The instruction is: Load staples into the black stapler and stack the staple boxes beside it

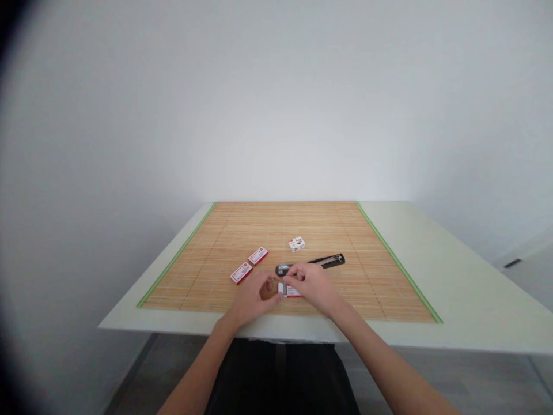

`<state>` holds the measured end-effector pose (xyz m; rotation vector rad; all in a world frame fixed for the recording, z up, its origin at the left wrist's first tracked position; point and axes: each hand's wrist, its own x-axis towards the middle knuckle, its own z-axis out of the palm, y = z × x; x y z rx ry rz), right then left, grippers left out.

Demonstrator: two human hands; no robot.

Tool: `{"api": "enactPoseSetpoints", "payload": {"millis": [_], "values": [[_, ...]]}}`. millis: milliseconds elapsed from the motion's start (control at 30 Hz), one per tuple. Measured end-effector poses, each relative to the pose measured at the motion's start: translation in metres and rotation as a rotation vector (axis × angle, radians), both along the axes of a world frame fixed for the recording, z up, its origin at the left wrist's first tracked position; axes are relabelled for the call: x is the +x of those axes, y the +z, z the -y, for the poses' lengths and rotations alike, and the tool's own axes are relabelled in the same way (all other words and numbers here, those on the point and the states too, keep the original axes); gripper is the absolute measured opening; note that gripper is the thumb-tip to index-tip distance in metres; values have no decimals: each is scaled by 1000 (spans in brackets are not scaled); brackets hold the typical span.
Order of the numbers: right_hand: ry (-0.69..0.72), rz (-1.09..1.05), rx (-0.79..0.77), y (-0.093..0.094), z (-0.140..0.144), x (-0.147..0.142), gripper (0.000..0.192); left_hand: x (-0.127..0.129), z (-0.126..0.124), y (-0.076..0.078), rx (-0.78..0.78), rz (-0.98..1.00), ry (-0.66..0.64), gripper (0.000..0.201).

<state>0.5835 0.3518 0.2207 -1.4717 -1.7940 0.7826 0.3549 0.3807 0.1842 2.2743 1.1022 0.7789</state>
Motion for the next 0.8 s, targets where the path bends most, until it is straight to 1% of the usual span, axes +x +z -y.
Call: {"api": "enactPoseSetpoints", "payload": {"millis": [100, 167, 233, 467, 633, 767, 800], "values": [[96, 207, 44, 3, 4, -5, 25, 0, 3, 2, 68, -38, -45, 33], [130, 345, 75, 5, 4, -8, 21, 1, 2, 3, 71, -45, -51, 29], [152, 428, 100, 7, 4, -10, 17, 2, 0, 2, 61, -47, -65, 28], [238, 506, 90, 8, 1, -22, 10, 0, -3, 1, 42, -37, -79, 26], [235, 528, 66, 6, -5, -18, 11, -1, -4, 0, 44, -27, -96, 28], [227, 527, 52, 4, -8, -12, 3, -1, -5, -4, 56, -14, -89, 28], [218, 526, 51, 3, -8, -11, 6, -1, -5, -4, 57, -10, -88, 28]]}}
